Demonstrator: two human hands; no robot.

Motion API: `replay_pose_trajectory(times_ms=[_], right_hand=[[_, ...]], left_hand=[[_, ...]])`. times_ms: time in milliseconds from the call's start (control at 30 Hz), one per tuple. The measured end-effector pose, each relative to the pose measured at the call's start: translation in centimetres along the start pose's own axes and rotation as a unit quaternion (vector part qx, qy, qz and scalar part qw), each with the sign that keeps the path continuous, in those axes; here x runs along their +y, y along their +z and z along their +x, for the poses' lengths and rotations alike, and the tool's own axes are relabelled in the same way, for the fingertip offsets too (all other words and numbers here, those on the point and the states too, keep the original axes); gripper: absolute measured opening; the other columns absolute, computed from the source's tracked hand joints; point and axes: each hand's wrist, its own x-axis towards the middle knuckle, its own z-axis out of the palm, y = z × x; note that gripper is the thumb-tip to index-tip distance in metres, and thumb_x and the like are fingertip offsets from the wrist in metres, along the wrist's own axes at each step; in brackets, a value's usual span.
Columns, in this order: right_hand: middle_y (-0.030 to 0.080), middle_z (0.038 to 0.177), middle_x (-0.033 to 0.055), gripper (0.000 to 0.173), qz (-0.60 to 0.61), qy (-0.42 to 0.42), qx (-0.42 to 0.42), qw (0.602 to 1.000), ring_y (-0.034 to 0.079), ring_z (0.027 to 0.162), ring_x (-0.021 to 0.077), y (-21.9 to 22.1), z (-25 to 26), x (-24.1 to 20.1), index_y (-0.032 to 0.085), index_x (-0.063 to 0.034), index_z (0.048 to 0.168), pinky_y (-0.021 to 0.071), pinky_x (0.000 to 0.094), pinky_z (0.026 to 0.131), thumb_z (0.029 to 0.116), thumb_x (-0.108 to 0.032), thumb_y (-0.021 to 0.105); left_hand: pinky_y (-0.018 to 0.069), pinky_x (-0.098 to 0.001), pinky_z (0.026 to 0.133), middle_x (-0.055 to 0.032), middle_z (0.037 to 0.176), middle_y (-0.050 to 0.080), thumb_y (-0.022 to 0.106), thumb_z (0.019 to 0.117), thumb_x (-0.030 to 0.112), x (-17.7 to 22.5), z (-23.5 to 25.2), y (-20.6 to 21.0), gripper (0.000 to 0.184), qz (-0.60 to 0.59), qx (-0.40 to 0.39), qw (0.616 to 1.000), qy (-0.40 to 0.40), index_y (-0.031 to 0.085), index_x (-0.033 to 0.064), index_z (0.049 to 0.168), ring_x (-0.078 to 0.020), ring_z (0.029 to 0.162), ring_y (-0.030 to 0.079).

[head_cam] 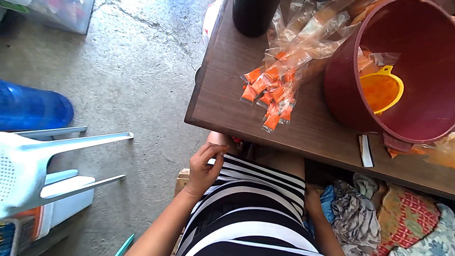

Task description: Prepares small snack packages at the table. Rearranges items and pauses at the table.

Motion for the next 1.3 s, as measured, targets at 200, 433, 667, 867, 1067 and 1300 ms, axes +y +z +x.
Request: replay_pose_trajectory(times_ms=[200, 433, 667, 867, 1067, 1300], right_hand=[[0.064, 0.128, 0.032, 0.035, -0.003, 0.01, -0.007, 1.0, 0.06, 0.124, 0.0468, -0.2, 0.0, -0.2, 0.06, 0.007, 0.135, 0.0408, 0.0599, 0.111, 0.1082, -0.006, 0.043], [0.064, 0.126, 0.0324, 0.033, -0.002, 0.012, -0.004, 1.0, 0.06, 0.123, 0.0468, -0.2, 0.0, -0.4, 0.061, 0.0074, 0.134, 0.0414, 0.0599, 0.11, 0.1077, -0.006, 0.045], [0.064, 0.126, 0.0321, 0.033, -0.001, 0.021, -0.007, 1.0, 0.061, 0.123, 0.0464, 0.0, 0.4, -0.1, 0.062, 0.0075, 0.132, 0.0419, 0.0594, 0.109, 0.1075, -0.005, 0.045], [0.066, 0.124, 0.0316, 0.031, -0.005, 0.02, -0.007, 1.0, 0.062, 0.121, 0.046, -0.2, 0.2, -0.3, 0.064, 0.0072, 0.13, 0.0426, 0.0591, 0.108, 0.1075, -0.005, 0.045], [0.065, 0.127, 0.0301, 0.031, -0.024, 0.02, -0.018, 0.999, 0.061, 0.123, 0.0451, -0.6, 0.5, -0.5, 0.063, 0.0063, 0.13, 0.0423, 0.0596, 0.109, 0.1064, -0.005, 0.048], [0.069, 0.115, 0.0302, 0.024, 0.093, -0.13, 0.219, 0.963, 0.068, 0.106, 0.046, -3.2, 1.8, -2.8, 0.072, 0.009, 0.113, 0.0512, 0.0619, 0.096, 0.097, 0.004, 0.054]], left_hand=[[0.0556, -0.0207, 0.081, -0.0078, 0.091, 0.071, 0.055, 0.0988, 0.008, 0.0, 0.2, 0.0, 0.019, -0.006, 0.004, 1.0, 0.003, 0.072, -0.0002, 0.101, -0.0061, 0.086, 0.067], [0.0554, -0.02, 0.08, -0.0073, 0.091, 0.072, 0.055, 0.099, 0.008, -0.1, 0.1, 0.1, 0.02, -0.011, 0.004, 1.0, -0.008, 0.073, -0.0001, 0.101, -0.0052, 0.086, 0.067], [0.0553, -0.0196, 0.081, -0.0062, 0.091, 0.071, 0.055, 0.0987, 0.007, -0.2, 0.4, 0.2, 0.018, -0.02, -0.001, 1.0, -0.007, 0.072, 0.0003, 0.1, -0.0047, 0.087, 0.067], [0.056, -0.02, 0.08, -0.0055, 0.091, 0.07, 0.055, 0.0994, 0.008, 0.1, 0.5, 0.2, 0.018, -0.028, 0.002, 1.0, -0.011, 0.071, 0.0005, 0.1, -0.0044, 0.086, 0.067], [0.0514, -0.0226, 0.082, -0.0018, 0.093, 0.067, 0.058, 0.0989, 0.01, 2.2, 2.2, -1.1, 0.013, 0.047, 0.057, 0.991, 0.114, 0.07, 0.0083, 0.102, -0.0081, 0.09, 0.063], [0.0385, -0.0354, 0.096, -0.0076, 0.101, 0.064, 0.053, 0.1036, 0.026, 4.7, 10.3, -2.2, 0.025, 0.226, 0.11, 0.946, 0.206, 0.068, 0.0088, 0.115, -0.0212, 0.102, 0.056]])
